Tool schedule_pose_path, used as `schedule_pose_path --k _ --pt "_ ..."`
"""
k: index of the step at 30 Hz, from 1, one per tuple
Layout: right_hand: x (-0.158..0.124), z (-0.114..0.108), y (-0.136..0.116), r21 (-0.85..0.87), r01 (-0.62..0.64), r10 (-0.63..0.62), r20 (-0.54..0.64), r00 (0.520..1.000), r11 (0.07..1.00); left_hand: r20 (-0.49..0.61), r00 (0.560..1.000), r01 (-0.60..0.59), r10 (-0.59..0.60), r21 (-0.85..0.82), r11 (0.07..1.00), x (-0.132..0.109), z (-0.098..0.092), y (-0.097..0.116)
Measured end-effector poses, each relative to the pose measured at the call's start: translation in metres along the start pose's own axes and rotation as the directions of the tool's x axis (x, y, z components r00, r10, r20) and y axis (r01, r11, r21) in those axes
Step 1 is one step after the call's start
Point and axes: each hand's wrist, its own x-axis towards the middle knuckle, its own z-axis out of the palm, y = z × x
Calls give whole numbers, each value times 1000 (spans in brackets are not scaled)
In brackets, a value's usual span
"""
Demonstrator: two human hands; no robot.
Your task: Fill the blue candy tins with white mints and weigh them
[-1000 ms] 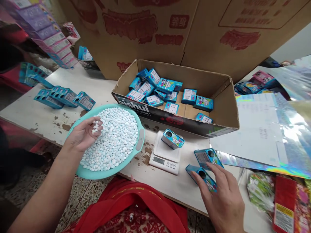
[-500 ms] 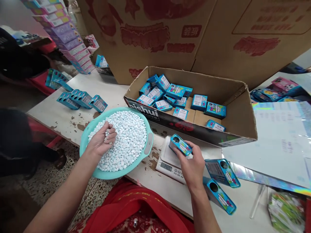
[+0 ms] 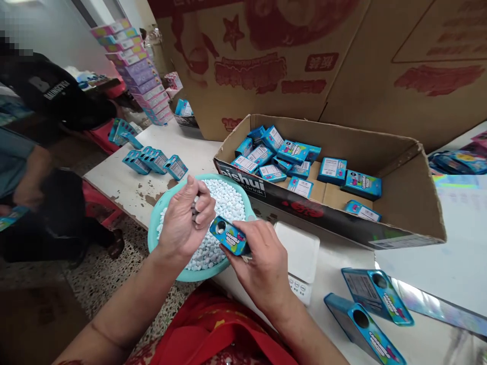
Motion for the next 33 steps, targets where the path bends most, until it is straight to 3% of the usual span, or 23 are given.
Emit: schedule_pose_path --k 7,14,17,19,20,22,24,26,28,33 --pt "1 12 -2 -2 -19 19 33 999 1000 -44 985 -161 167 107 981 1 -7 -14" --pt "3 11 -2 29 -54 54 1 999 998 -80 988 -121 129 100 988 3 0 -8" --pt "-4 -3 2 86 -127 129 -25 991 988 -86 980 -161 180 194 968 6 -14 -2" --pt "-14 -17 10 71 -208 213 -86 973 976 -19 976 -186 217 450 874 10 -34 2" --pt "-21 -25 16 45 -253 257 -132 957 966 37 974 -198 222 611 767 12 -46 3" --pt "-34 -37 32 -18 -340 327 -233 916 940 140 968 -224 208 855 468 14 -71 3" --pt "-48 -43 50 -62 -417 381 -306 873 907 185 962 -233 203 941 247 14 -92 0" --pt "-60 -43 67 -71 -472 425 -337 840 878 184 958 -222 221 961 163 12 -106 -5" --pt "-71 -39 81 -59 -512 465 -338 818 857 181 953 -219 242 965 143 9 -114 -11" --pt "-89 -34 93 -2 -579 549 -316 774 815 287 915 -314 282 948 55 0 -119 -21"
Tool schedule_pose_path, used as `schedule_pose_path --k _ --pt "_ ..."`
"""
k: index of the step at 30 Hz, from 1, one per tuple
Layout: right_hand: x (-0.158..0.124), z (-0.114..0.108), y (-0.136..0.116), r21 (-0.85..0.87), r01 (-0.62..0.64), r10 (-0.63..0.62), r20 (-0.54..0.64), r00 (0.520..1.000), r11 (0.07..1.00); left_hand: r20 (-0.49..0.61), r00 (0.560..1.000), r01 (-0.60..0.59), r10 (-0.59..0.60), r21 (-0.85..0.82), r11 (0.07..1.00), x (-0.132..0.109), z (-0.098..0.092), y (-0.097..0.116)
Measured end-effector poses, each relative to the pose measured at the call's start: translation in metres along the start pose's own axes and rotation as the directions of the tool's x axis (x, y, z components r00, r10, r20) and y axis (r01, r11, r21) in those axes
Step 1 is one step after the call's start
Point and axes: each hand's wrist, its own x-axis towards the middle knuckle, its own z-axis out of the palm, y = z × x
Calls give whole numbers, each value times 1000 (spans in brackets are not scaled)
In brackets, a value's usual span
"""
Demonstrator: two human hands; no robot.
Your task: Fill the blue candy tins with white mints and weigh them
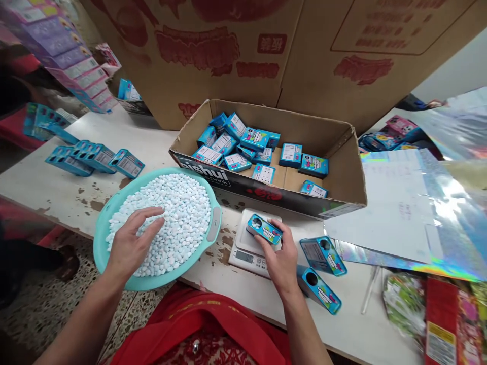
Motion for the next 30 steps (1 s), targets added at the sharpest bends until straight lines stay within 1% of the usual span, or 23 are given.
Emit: schedule_pose_path --k 3,7,10,12,19,23,26,30 --pt "-5 -6 4 56 23 -20 -45 999 998 -20 995 -99 101 101 990 -7 2 -1" --pt "-11 -10 7 127 29 -9 -154 988 991 -17 966 -248 260 240 939 -19 4 -6" --pt "-15 -10 10 128 -12 35 -182 983 992 -13 947 -302 320 304 904 -28 3 -8" --pt "-17 -8 11 122 -31 54 -187 981 992 -14 937 -327 349 313 892 -33 2 -7" --pt "-19 -6 10 81 -28 44 -211 977 996 13 925 -365 379 303 881 -47 7 -6" --pt "-19 -4 11 92 -49 68 -216 974 995 -19 935 -336 355 286 898 -49 9 -7" --pt "-20 -3 14 91 -56 75 -210 975 994 -17 943 -316 333 274 908 -49 8 -7" --pt "-23 -1 17 81 -53 66 -172 983 995 -28 948 -300 318 257 918 -48 8 -8"
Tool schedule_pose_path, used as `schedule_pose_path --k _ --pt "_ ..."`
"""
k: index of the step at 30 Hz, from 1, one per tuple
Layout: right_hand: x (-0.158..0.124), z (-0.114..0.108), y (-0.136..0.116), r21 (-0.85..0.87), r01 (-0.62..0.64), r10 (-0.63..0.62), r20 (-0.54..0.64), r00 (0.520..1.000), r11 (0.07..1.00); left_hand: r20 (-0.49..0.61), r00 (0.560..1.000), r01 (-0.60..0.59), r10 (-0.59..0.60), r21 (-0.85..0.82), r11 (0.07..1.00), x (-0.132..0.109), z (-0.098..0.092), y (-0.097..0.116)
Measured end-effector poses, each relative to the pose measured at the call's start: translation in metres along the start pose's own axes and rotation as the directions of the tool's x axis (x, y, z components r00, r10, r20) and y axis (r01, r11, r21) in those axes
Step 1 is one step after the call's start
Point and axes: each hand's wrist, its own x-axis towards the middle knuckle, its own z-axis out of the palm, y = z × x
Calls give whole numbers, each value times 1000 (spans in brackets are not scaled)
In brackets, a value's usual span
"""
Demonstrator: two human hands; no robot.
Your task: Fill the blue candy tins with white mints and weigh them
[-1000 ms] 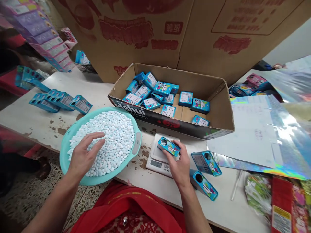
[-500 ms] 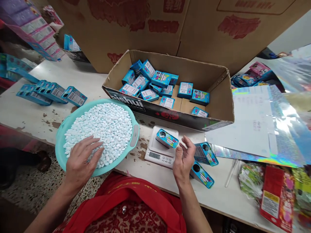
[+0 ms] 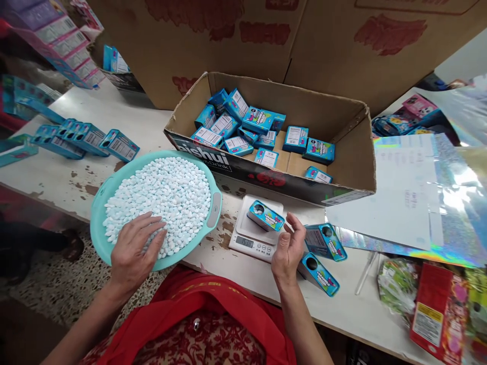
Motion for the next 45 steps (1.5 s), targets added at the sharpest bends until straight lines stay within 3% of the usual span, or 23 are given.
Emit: schedule_pose_path --k 14,23,32,40,43,45 --pt "-3 0 7 33 68 -70 55 996 997 -11 999 32 -33 -77 997 -2 0 -1" --pt "-2 2 7 -3 88 -88 56 995 996 -36 996 -82 81 -7 997 -1 0 -4" --pt "-5 6 16 38 27 -29 68 997 999 -53 992 -112 112 8 994 1 1 -5" --pt "18 6 -12 -231 -116 145 113 983 966 -81 992 -93 96 45 995 -1 -3 2" --pt "26 2 -31 -290 -133 137 -4 991 948 -116 989 -85 90 47 995 6 -10 9" --pt "23 6 -48 -252 -50 56 15 998 966 -130 986 -104 102 -12 994 17 -19 18"
